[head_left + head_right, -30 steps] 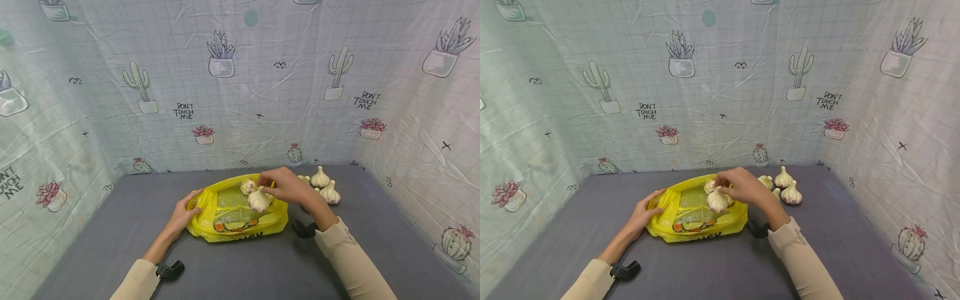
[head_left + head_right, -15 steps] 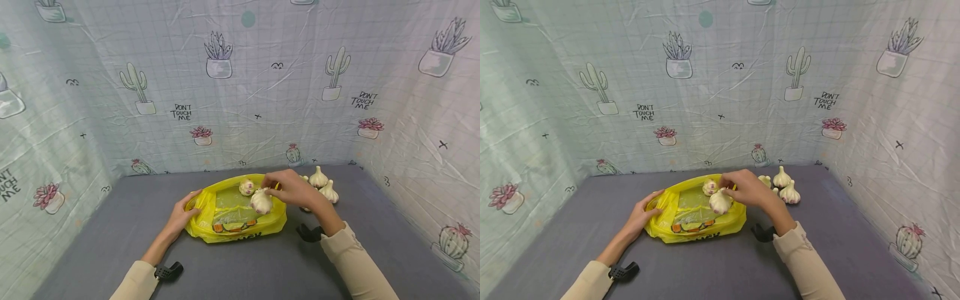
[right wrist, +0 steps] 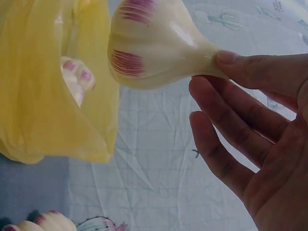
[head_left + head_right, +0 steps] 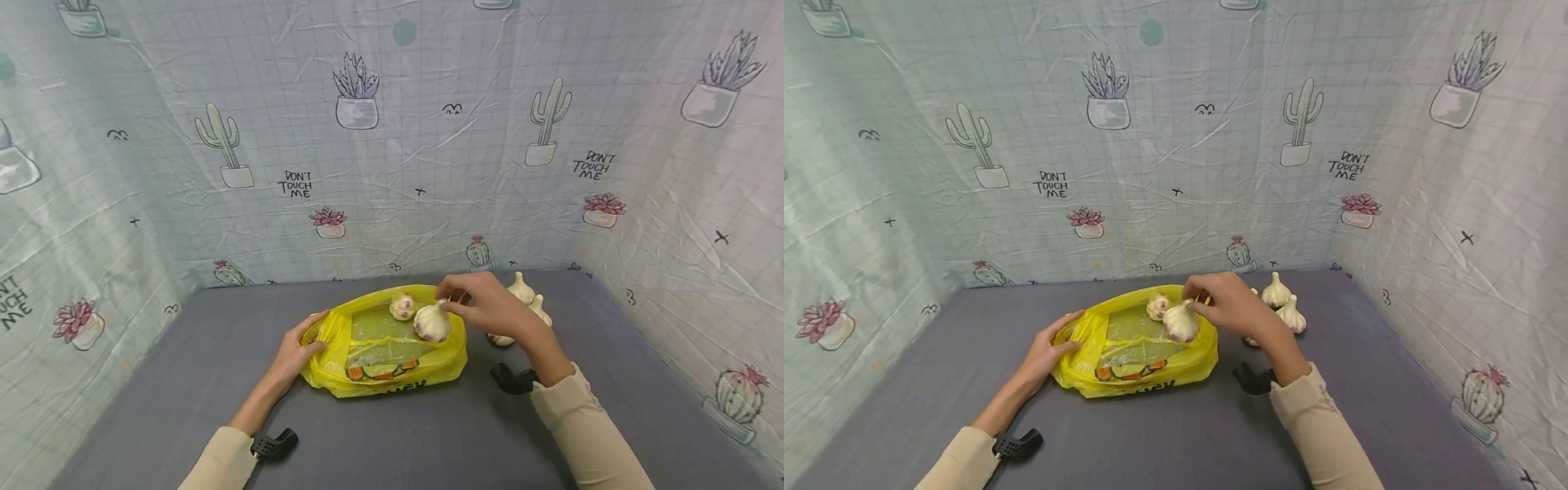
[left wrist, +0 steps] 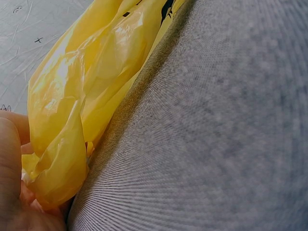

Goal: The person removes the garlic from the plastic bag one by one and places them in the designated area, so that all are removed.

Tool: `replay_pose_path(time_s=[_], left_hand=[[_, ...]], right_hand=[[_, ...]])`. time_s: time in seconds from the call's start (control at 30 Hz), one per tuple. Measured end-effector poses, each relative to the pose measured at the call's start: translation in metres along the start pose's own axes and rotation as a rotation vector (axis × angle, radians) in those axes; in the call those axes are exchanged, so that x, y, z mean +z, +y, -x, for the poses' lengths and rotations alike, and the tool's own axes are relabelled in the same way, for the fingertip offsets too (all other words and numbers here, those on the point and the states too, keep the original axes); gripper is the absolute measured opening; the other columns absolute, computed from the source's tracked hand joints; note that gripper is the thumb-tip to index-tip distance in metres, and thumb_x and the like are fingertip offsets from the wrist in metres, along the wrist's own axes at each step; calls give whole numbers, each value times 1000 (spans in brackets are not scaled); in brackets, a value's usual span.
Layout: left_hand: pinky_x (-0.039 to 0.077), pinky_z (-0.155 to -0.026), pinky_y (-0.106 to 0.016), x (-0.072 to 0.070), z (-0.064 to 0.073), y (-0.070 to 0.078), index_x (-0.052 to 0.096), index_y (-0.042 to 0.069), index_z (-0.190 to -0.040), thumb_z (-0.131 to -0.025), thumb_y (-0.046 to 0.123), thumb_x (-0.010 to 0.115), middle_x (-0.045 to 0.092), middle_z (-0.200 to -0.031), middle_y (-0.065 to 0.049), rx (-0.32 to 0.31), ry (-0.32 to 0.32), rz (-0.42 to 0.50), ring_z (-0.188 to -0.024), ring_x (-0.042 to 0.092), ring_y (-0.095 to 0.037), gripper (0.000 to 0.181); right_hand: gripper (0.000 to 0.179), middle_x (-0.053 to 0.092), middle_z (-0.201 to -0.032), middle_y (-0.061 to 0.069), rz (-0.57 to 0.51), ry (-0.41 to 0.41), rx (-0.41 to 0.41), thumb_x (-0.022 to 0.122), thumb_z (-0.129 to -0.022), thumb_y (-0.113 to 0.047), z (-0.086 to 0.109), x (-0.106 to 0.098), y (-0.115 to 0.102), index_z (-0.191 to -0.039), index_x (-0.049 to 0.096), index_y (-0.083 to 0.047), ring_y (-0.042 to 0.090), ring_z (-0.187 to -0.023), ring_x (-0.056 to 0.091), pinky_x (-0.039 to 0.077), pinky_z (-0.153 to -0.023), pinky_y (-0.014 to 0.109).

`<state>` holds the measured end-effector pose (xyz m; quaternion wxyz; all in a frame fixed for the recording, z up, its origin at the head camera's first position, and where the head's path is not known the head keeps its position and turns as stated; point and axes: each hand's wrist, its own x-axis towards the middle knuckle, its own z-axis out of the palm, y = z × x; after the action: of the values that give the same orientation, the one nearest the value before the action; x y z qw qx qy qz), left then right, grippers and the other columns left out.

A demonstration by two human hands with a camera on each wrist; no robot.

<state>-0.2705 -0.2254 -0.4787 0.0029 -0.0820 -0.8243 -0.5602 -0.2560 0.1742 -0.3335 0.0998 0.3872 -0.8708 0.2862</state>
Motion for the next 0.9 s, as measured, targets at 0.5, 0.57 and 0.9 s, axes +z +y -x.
replay_pose_path(time_s=[0.5,0.57,0.9], left_hand=[[31,-121,-58,2,-1,1,48,21,-156,-96,6,63,36,-167,-11,-3,-6,2,-156,29,-35,64],[31,-121,-58,2,0,0,48,21,-156,-95,5,63,37,-167,-11,-2,-3,1,-156,29,-36,64],[28,-122,-60,1,-1,0,49,22,-155,-95,6,64,37,-167,-10,0,-1,-1,-157,27,-35,64]], right_hand=[[13,75,-99,-1,13,55,68,72,-96,-10,11,-19,10,-108,74,-15,11,-85,68,58,-77,32],[13,75,-99,-1,13,60,69,72,-96,-10,12,-20,12,-108,74,-15,11,-85,68,58,-77,31],[12,75,-98,0,18,96,98,71,-97,-12,18,-29,24,-108,74,-14,13,-86,69,59,-79,35]])
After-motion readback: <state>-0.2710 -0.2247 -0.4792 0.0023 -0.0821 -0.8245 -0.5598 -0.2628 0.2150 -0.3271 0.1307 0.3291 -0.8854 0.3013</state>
